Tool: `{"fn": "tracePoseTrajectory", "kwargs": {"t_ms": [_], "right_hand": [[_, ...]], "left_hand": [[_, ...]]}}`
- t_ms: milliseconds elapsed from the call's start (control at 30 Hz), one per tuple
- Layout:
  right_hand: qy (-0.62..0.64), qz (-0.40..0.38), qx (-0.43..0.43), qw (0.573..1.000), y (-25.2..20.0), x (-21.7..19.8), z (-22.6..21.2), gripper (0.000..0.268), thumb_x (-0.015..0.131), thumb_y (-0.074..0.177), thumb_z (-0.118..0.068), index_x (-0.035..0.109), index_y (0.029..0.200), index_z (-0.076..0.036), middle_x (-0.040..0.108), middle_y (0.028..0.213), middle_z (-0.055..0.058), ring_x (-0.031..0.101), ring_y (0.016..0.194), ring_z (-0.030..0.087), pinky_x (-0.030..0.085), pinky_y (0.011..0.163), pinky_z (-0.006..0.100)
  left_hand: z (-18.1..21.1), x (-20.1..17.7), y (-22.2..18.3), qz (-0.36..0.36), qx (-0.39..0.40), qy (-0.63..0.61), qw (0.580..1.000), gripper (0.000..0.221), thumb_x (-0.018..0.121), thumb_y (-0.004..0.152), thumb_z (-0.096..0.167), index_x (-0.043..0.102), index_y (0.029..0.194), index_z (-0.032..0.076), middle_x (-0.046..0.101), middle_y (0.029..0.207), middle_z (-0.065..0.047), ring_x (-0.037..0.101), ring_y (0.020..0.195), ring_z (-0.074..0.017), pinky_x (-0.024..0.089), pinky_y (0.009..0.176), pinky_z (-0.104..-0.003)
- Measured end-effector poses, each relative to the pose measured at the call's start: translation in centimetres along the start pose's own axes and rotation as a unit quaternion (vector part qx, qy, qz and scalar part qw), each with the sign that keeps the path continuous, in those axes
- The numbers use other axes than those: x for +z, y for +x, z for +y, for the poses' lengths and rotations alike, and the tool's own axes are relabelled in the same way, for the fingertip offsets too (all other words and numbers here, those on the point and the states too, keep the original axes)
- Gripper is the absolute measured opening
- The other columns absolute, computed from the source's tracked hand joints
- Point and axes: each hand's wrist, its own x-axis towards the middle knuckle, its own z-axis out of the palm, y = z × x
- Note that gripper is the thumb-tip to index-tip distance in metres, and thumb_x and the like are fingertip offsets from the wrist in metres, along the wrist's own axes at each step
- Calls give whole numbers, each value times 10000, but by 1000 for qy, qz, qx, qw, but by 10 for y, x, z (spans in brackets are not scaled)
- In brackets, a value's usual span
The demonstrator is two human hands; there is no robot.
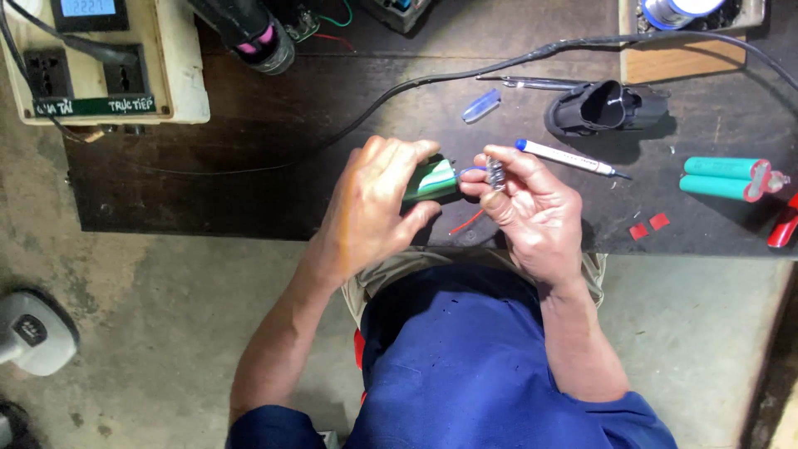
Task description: Assembling a battery pack by connecting a BMS circuit board to lithium-ion batteries on a repair bench.
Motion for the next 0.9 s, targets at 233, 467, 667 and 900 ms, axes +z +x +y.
{"fn": "tracePoseTrajectory", "kwargs": {"t_ms": [233,467,667,900], "right_hand": [[127,26,9,992,-5,-10,-1,481,726,911,-67,562,1337,85,651,1232,295,704,1139,370,618,1028,502],[-6,9,-83,996,-9,-26,-17,520,855,782,-13,623,1227,121,649,1171,295,694,1069,333,611,947,454],[-169,22,-125,977,-13,-19,-30,556,959,708,-32,709,1192,80,667,1083,220,649,911,206,586,829,338],[-219,17,-144,965,-13,-3,-30,510,969,714,-61,741,1158,44,690,1063,221,684,930,253,589,773,364]], "left_hand": [[-2,17,11,27,101,90,990,387,813,814,259,657,1129,97,605,919,-36,619,797,-237,554,682,-352],[28,34,10,114,56,-205,970,357,832,832,143,723,1130,-20,760,1099,-168,739,1048,-379,554,965,-422],[45,47,0,140,1,-240,961,304,812,875,104,685,1107,-44,752,1156,-177,727,1120,-386,519,1010,-435],[40,41,-10,119,-59,-309,942,428,829,881,140,672,1238,-36,716,1270,-206,680,1229,-364,533,1040,-455]]}}
